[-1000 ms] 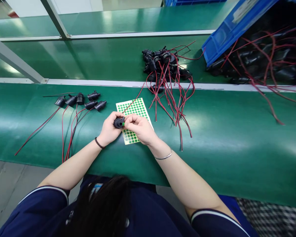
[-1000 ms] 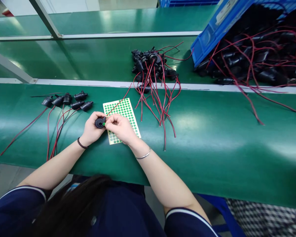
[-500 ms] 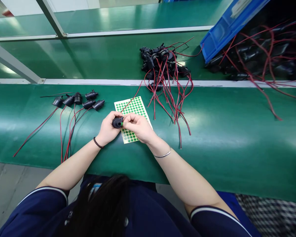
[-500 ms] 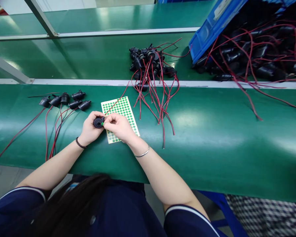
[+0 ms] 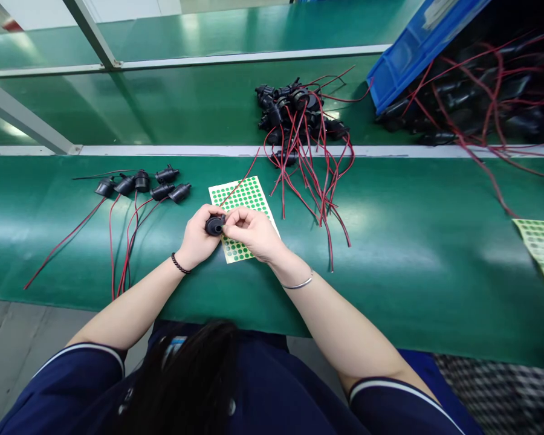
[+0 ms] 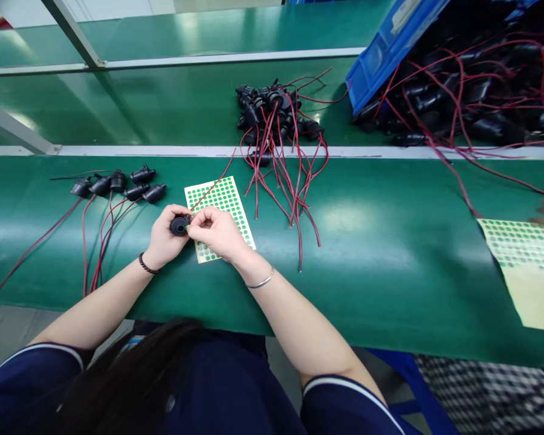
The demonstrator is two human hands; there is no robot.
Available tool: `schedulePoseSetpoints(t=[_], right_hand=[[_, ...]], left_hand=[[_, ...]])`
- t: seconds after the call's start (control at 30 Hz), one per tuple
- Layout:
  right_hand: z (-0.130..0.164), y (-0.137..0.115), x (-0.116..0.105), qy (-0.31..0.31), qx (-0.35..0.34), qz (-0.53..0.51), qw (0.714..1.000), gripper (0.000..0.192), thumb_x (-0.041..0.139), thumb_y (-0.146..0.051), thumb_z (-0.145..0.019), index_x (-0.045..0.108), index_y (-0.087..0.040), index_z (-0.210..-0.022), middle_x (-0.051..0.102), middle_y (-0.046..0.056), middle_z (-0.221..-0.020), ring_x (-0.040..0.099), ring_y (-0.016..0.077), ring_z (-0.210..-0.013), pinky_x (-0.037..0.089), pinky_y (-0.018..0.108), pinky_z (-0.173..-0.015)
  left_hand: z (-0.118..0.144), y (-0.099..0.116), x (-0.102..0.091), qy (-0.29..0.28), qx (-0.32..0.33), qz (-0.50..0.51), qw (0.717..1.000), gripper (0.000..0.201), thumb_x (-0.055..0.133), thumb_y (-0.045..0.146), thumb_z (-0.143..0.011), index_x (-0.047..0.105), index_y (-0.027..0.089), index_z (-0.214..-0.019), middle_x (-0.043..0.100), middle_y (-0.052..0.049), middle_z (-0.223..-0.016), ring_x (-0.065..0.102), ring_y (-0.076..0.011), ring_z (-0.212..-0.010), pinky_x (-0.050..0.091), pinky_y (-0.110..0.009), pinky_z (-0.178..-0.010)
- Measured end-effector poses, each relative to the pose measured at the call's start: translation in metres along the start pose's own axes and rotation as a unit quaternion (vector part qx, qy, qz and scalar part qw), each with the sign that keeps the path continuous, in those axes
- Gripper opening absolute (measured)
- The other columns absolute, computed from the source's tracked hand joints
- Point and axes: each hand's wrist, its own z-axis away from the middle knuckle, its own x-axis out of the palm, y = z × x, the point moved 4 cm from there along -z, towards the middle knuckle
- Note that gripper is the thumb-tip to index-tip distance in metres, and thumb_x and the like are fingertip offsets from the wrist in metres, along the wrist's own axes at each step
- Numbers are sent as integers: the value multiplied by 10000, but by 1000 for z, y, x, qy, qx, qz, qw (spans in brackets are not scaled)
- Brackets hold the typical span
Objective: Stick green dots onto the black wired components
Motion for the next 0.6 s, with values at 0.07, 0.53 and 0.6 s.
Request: schedulePoseSetpoints(t=[0.07, 0.53, 0.6], right_hand=[[0, 0, 1, -2, 8, -9, 1000, 149, 703, -246, -576, 572, -200, -630, 588, -39, -647, 516, 116, -628, 410, 281, -627], [3, 1, 4, -12, 14, -25, 1000, 177, 719, -230, -569, 570, -205, -661, 593, -38, -664, 533, 119, -636, 433, 280, -619], [2, 1, 4, -11, 15, -25, 1000, 172, 716, -230, -571, 569, -204, -657, 590, -40, -661, 529, 117, -634, 429, 279, -620]], left_hand=[[0, 0, 0, 3, 1, -2, 1000, 240, 601, 106, -729, 590, 218, -941, 681, 17, -865, 635, -135, -764, 496, -261, -696], [2, -2, 0, -2, -48, -6, 999, 256, 587, 113, -696, 596, 216, -931, 692, 9, -877, 639, -145, -781, 507, -272, -711], [2, -2, 0, -4, -48, -9, 999, 251, 586, 116, -699, 597, 216, -929, 691, 8, -876, 636, -147, -783, 509, -276, -715]])
